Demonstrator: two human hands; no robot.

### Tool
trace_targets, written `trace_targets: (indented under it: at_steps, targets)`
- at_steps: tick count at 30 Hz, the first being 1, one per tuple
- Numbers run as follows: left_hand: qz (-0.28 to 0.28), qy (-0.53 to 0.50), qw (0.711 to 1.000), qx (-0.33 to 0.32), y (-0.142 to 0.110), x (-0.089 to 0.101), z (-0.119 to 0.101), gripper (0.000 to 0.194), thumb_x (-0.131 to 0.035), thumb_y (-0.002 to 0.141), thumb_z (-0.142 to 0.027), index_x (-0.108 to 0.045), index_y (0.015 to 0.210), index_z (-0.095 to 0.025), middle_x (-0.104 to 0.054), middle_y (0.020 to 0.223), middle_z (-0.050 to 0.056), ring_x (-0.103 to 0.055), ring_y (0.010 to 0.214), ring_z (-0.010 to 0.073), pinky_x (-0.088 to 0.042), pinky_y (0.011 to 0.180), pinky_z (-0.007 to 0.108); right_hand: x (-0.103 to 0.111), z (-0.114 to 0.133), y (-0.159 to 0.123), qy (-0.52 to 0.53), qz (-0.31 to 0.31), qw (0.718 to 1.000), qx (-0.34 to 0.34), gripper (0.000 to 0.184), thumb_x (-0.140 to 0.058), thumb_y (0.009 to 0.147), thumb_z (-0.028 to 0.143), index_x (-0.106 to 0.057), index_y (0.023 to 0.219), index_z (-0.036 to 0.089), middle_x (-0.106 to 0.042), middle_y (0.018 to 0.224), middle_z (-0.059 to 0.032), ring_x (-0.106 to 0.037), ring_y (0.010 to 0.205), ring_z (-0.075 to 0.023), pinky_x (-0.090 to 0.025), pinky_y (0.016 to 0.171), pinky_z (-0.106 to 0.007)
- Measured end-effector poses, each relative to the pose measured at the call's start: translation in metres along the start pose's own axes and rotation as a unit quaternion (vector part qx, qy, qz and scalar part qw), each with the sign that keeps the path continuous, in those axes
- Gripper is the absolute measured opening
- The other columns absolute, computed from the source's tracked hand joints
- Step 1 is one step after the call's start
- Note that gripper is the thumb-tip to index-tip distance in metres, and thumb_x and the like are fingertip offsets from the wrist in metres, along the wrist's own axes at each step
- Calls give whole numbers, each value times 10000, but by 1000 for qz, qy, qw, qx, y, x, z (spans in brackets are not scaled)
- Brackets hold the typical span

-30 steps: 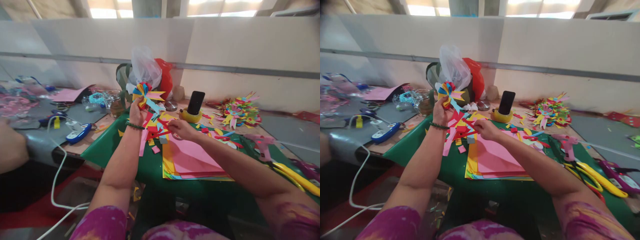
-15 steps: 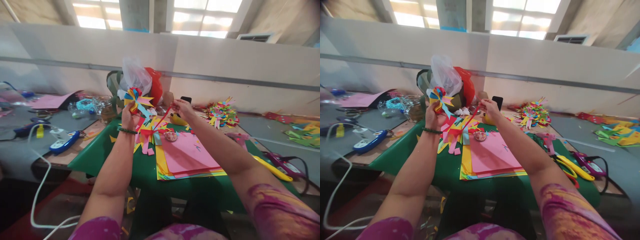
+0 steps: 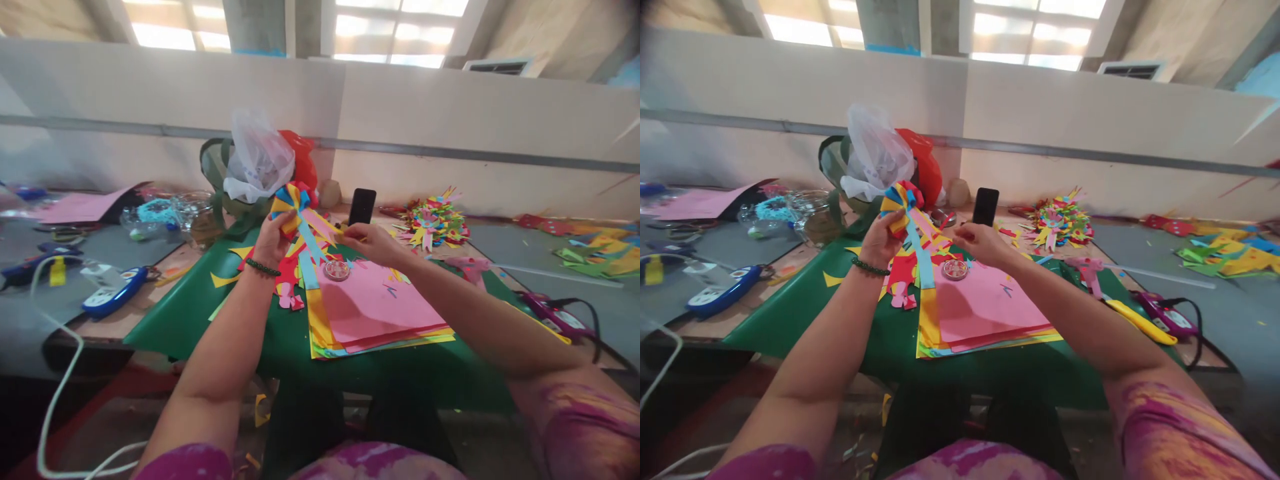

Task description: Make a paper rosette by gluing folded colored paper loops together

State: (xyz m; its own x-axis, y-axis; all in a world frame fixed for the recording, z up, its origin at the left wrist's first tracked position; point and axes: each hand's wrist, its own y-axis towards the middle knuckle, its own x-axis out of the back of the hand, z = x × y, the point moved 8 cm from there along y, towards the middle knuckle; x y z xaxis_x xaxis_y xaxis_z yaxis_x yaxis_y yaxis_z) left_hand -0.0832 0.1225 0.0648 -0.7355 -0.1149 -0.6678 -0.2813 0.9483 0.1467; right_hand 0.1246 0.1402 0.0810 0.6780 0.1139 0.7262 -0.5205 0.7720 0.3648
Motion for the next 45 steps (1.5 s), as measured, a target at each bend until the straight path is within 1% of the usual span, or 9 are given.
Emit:
trace_targets:
  at_steps: [5,8,11,15,22,27,34,39,45]
  targets:
    - [156,154,974,61,-39,-46,66,349,-843,505,-151,-678,812,-145,-720,740,-10,-656,641,133,-534,627,234,35,-17,-83,157,-76,981,-80,382,-574,893,498,-628,1130,204,-717,974,-67,-680,886,-205,-536,767,-345]
    - [185,226,954,63,-58,-55,96,456,-865,528,-226,-666,932,-151,-706,776,-9,-640,670,139,-508,630,242,19,-36,-106,235,-51,960,-145,455,-657,838,494,-584,1191,217,-711,912,-35,-683,820,-188,-542,709,-325]
    - [199,255,943,76,-67,-57,112,515,-885,524,-253,-631,963,-159,-710,843,7,-658,744,164,-524,706,278,-1,-48,-103,268,-43,951,-151,491,-773,700,333,-598,1142,206,-712,971,-28,-675,826,-186,-547,723,-321]
    - [207,264,937,100,-69,-57,116,525,-873,562,-271,-615,1009,-170,-715,924,34,-667,799,177,-524,741,294,-11,-58,-89,273,-84,948,-142,500,-711,639,191,-613,1129,186,-697,948,-17,-668,817,-190,-545,748,-334]
    - [196,305,924,120,-65,-48,120,553,-835,535,-205,-604,1035,-168,-710,878,11,-663,788,182,-514,728,293,-19,-54,-95,348,-94,925,-118,580,-774,665,330,-570,1196,213,-691,1079,-62,-675,988,-239,-549,841,-374]
    - [206,351,905,126,-73,-53,123,568,-804,559,-207,-607,1091,-168,-701,888,13,-637,739,164,-492,655,270,-19,-69,-99,333,-121,921,-163,565,-729,677,326,-537,1192,196,-663,812,-3,-652,728,-184,-520,660,-316]
    - [217,286,914,186,-81,-63,123,426,-835,578,-286,-645,942,-170,-707,887,30,-656,790,173,-525,722,283,-10,-71,-98,336,-181,914,-136,465,-695,693,316,-533,1119,221,-677,850,7,-655,770,-173,-523,717,-325]
    - [193,313,908,199,-80,-56,128,358,-856,541,-301,-686,816,-149,-651,686,-11,-570,587,114,-456,542,228,-13,-69,-98,337,-168,916,-135,487,-720,684,320,-540,1127,227,-668,849,9,-648,778,-168,-519,695,-309]
    - [141,264,934,196,-73,-44,130,340,-852,547,-292,-702,807,-132,-686,713,12,-602,617,125,-470,583,234,-25,-65,-97,423,-115,881,-178,634,-844,563,304,-539,1114,234,-691,998,-23,-680,901,-194,-548,832,-346]
